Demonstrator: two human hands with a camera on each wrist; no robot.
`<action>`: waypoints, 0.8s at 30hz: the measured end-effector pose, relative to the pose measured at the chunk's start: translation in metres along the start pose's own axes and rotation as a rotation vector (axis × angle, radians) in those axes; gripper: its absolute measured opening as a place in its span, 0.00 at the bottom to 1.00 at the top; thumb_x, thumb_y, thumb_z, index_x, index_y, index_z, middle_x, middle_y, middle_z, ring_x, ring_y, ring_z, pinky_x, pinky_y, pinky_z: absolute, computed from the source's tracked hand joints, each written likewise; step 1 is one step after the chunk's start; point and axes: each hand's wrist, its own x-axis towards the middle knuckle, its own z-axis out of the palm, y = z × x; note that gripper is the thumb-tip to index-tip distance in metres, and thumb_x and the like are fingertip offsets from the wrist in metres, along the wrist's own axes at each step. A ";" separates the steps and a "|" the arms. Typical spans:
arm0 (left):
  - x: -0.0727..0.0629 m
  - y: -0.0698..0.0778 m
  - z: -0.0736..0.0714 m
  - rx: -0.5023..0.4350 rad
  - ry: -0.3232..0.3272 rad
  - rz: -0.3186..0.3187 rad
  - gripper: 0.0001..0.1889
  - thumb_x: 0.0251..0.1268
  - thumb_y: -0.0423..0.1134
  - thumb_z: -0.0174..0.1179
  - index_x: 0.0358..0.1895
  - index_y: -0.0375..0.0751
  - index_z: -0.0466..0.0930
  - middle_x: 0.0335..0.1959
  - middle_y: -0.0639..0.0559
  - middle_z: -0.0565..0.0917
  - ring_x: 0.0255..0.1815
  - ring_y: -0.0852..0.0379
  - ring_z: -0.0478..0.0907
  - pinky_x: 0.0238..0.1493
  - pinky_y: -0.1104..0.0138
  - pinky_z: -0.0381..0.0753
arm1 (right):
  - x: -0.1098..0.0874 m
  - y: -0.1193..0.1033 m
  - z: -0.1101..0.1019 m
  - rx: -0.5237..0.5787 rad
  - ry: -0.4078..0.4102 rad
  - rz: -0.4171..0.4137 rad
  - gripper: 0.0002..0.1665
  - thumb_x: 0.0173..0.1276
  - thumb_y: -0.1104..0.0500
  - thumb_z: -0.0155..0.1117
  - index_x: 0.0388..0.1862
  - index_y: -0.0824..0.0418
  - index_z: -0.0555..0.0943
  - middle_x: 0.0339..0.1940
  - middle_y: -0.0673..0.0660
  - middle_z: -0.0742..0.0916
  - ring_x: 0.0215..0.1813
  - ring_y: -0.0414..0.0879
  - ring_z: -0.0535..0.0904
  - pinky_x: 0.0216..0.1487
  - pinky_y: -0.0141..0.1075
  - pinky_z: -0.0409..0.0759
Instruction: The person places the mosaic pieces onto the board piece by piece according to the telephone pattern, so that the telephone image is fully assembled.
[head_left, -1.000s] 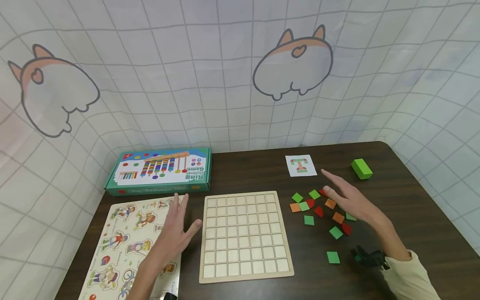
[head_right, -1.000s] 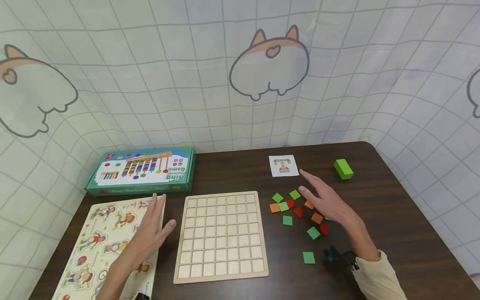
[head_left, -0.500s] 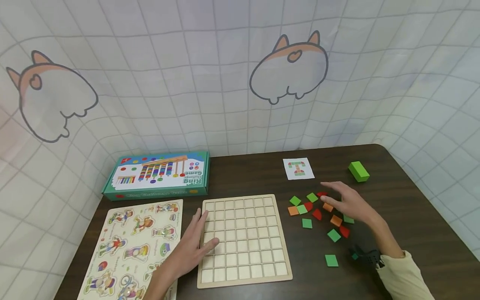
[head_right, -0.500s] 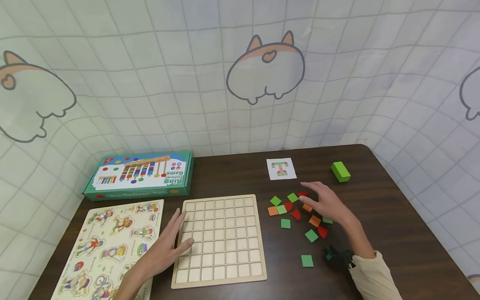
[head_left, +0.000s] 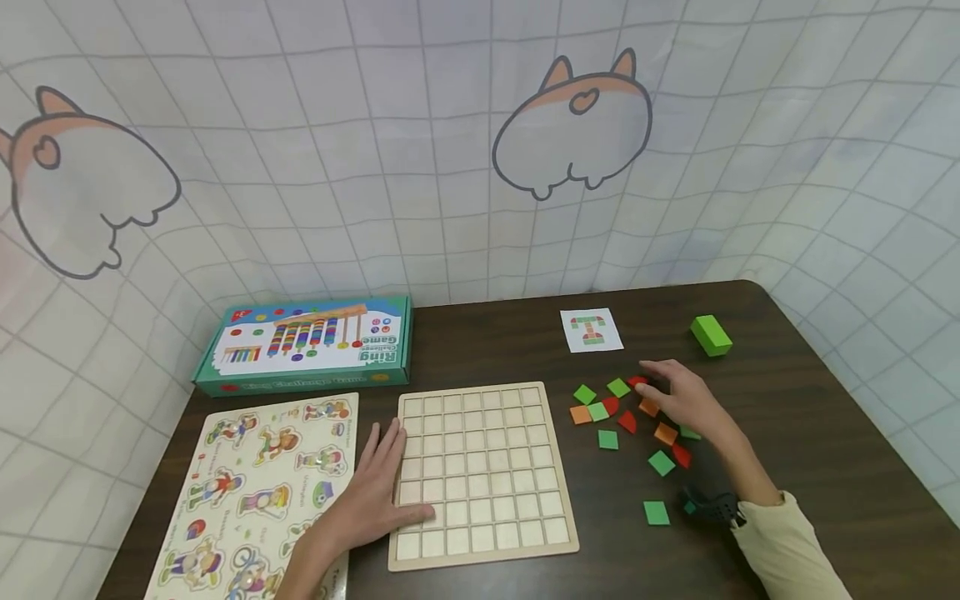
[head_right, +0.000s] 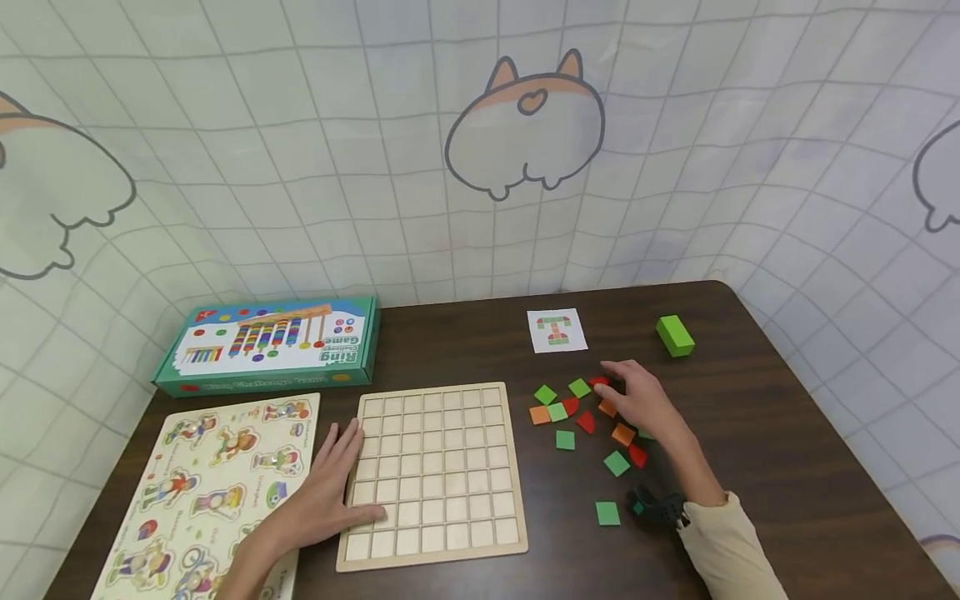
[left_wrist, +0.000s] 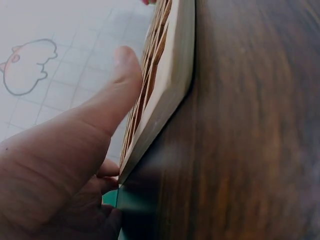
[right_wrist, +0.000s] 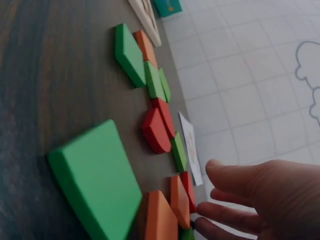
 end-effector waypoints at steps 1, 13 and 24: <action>0.000 0.000 -0.002 0.013 -0.014 0.004 0.64 0.49 0.67 0.67 0.78 0.35 0.38 0.81 0.41 0.36 0.80 0.35 0.27 0.73 0.35 0.46 | 0.001 0.000 0.001 -0.004 0.002 0.002 0.30 0.70 0.59 0.61 0.65 0.75 0.70 0.60 0.75 0.77 0.61 0.70 0.72 0.60 0.63 0.71; -0.002 -0.006 -0.016 0.122 -0.054 0.091 0.64 0.46 0.67 0.68 0.77 0.33 0.42 0.80 0.38 0.40 0.79 0.31 0.36 0.72 0.37 0.53 | 0.011 -0.012 0.011 -0.140 0.039 0.046 0.24 0.69 0.63 0.61 0.60 0.75 0.75 0.52 0.74 0.79 0.52 0.68 0.75 0.51 0.59 0.75; -0.002 -0.010 -0.019 0.081 -0.101 0.142 0.69 0.41 0.66 0.72 0.78 0.34 0.38 0.80 0.37 0.37 0.79 0.30 0.33 0.70 0.34 0.53 | 0.007 -0.015 0.017 -0.187 0.110 0.061 0.15 0.67 0.64 0.63 0.51 0.72 0.81 0.46 0.70 0.80 0.47 0.65 0.74 0.48 0.56 0.75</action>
